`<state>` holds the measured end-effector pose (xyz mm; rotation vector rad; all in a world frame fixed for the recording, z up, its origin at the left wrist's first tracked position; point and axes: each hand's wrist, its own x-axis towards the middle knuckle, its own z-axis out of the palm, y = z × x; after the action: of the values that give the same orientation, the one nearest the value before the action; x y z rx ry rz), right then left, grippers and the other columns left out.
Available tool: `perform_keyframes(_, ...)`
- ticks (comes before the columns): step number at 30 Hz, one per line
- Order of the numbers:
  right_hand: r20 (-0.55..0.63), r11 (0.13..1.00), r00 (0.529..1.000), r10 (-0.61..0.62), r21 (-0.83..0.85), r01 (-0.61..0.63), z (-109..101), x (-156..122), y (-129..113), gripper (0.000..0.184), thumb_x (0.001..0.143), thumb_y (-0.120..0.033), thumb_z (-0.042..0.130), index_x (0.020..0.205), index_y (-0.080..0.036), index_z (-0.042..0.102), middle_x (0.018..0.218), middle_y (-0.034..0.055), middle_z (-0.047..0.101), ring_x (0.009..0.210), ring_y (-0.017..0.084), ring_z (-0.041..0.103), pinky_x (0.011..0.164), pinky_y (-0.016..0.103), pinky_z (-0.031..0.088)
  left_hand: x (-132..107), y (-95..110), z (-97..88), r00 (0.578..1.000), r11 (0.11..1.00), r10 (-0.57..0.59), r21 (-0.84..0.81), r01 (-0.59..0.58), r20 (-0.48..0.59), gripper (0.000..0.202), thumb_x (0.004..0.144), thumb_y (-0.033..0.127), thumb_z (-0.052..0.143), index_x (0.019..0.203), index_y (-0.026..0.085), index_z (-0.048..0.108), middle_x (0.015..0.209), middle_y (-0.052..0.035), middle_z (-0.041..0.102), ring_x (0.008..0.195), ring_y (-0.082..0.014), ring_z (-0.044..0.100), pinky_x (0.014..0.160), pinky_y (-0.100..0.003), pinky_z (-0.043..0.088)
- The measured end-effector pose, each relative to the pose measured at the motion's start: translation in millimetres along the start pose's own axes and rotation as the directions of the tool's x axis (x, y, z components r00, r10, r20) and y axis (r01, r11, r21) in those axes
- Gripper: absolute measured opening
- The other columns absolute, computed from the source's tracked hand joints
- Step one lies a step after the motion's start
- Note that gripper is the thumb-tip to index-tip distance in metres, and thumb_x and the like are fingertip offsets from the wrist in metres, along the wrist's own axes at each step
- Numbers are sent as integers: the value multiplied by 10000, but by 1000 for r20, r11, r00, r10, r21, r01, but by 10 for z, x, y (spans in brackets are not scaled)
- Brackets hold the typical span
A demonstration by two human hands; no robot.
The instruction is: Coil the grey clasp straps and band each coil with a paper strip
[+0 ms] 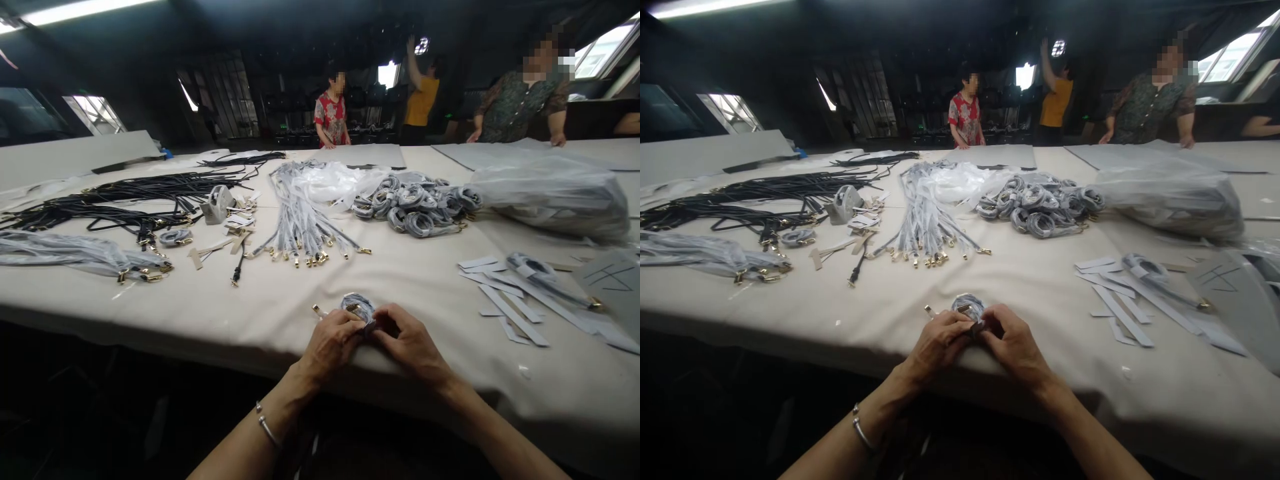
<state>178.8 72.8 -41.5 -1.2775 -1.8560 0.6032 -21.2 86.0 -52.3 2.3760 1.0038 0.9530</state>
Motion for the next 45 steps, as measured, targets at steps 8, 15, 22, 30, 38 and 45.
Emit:
perform_keyframes(8,299,996,951,-77,-11,84,-150,243,-4,96,836,-167,642,839,-221,720,815,9,637,723,153,625,672,258,494,18,114,-14,995,995,-96,11,96,35,272,790,168,752,1048,224,687,1021,-34,682,951,-217,598,877,-344,469)
perform_keyframes(15,421,956,867,-265,1,292,-280,394,-70,190,868,-106,577,947,-222,704,915,24,641,791,150,642,732,245,509,45,155,142,976,979,-199,19,202,-89,185,810,82,626,916,218,693,933,-41,701,876,-225,597,837,-371,443)
perform_keyframes(22,460,815,771,-440,-157,558,-289,375,-81,213,884,-105,558,1036,-192,680,836,44,699,720,163,656,658,244,507,56,176,122,972,976,-213,16,215,-97,163,805,99,626,896,217,691,908,-32,695,861,-217,590,849,-366,437)
perform_keyframes(30,535,682,681,-500,-241,690,-285,495,-153,142,897,-139,521,839,-182,644,680,7,617,581,136,550,538,235,399,51,174,113,960,963,-269,5,271,-76,154,761,132,651,902,194,637,940,-64,675,905,-257,574,845,-383,440)
perform_keyframes(38,586,521,600,-545,-324,790,-489,528,-517,273,907,-43,416,779,-182,614,668,20,611,553,145,485,516,276,328,183,373,-214,944,926,-330,-188,329,27,113,752,164,609,843,223,638,784,9,659,760,-191,575,710,-289,422)
perform_keyframes(45,340,598,723,-601,-408,689,-652,405,-740,184,924,-129,564,838,-217,701,676,-1,692,633,142,600,638,294,381,227,577,-308,905,702,-400,-587,402,142,119,801,278,608,823,162,617,786,-23,682,709,-147,585,640,-235,421)
